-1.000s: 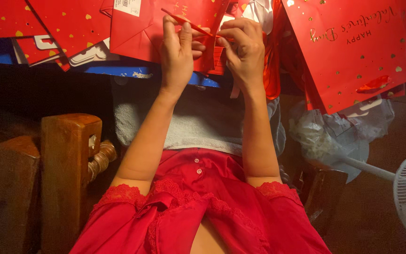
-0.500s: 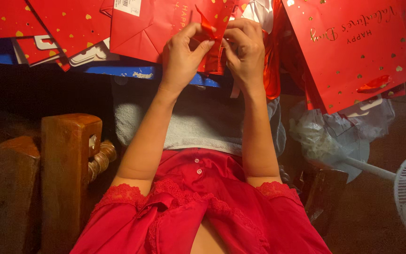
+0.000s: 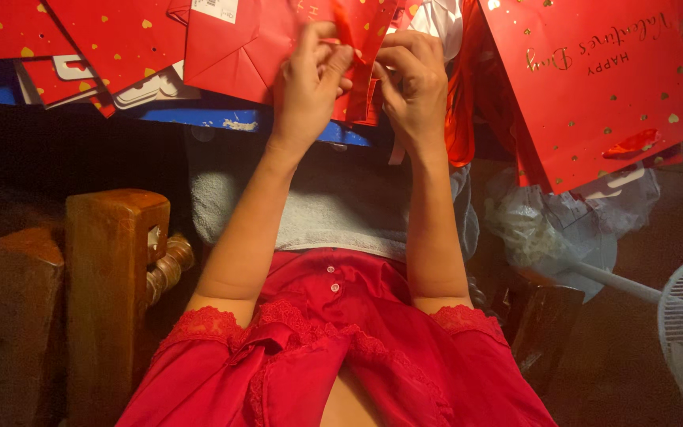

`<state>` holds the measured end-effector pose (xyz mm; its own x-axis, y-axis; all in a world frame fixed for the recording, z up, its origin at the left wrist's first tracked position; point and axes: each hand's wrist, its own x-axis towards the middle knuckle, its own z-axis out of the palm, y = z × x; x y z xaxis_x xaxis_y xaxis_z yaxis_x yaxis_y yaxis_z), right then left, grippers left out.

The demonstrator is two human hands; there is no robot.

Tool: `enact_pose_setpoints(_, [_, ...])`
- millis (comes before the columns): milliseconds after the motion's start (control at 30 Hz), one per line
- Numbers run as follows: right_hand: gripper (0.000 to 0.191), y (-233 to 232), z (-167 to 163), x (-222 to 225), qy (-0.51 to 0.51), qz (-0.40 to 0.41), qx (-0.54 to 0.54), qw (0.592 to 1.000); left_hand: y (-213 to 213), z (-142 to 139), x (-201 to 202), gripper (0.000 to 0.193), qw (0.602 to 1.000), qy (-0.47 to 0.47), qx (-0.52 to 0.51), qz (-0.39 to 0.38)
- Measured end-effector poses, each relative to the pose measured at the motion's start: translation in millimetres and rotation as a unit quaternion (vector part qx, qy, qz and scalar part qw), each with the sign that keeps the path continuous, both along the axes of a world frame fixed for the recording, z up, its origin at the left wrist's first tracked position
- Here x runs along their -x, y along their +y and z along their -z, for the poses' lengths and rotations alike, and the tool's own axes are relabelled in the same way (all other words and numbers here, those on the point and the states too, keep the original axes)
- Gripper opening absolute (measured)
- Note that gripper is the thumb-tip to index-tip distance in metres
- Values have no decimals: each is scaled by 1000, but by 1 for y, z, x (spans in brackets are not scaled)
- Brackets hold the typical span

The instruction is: The person sits on a chair and ties red ribbons on red Valentine's Day gift bags placed on the lap. They repeatedly thread ribbons through the bag handles and tie them into bows, finishing each bag before moving to the next.

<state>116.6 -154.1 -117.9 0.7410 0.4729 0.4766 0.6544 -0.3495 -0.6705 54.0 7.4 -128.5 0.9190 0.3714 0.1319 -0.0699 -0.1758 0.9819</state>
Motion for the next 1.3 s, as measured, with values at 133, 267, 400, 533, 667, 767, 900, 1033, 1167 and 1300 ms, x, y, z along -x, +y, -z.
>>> enact_pose_setpoints(133, [10, 0, -1, -1, -8, -3, -1, 1000, 1, -1, 0, 21, 997, -1, -71, 25])
enact_pose_setpoints(267, [10, 1, -4, -1, -1, -14, 1, 1000, -2, 1, -1, 21, 999, 25, -42, -23])
enact_pose_setpoints(400, [10, -3, -9, 1, 16, -14, -10, 1000, -1, 3, -3, 28, 998, 13, 58, -33])
enact_pose_setpoints(533, [9, -3, -11, 3, 6, -4, 2, 1000, 3, 0, -3, 28, 984, -16, 175, -12])
enact_pose_setpoints(667, [9, -4, -10, 2, 22, 13, -13, 1000, 4, -2, -3, 33, 982, -19, 184, -34])
enact_pose_setpoints(767, [11, -4, -8, 2, 31, 23, -18, 999, 2, -5, -1, 34, 996, 19, 74, -36])
enact_pose_setpoints(900, [10, -5, -5, 1, 16, 11, -27, 999, 0, -9, 0, 25, 995, 65, -70, -16])
enact_pose_setpoints(1033, [3, -8, -1, 0, 58, 14, -48, 997, -1, -10, 5, 19, 1000, -18, -6, 2])
enact_pose_setpoints(1167, [6, -7, 1, -1, 67, 12, -60, 996, 2, -10, 11, 20, 999, -12, 18, 49])
enact_pose_setpoints(1300, [12, -6, 1, 1, 72, 21, -48, 996, 14, -7, 16, 29, 985, -7, 107, 134])
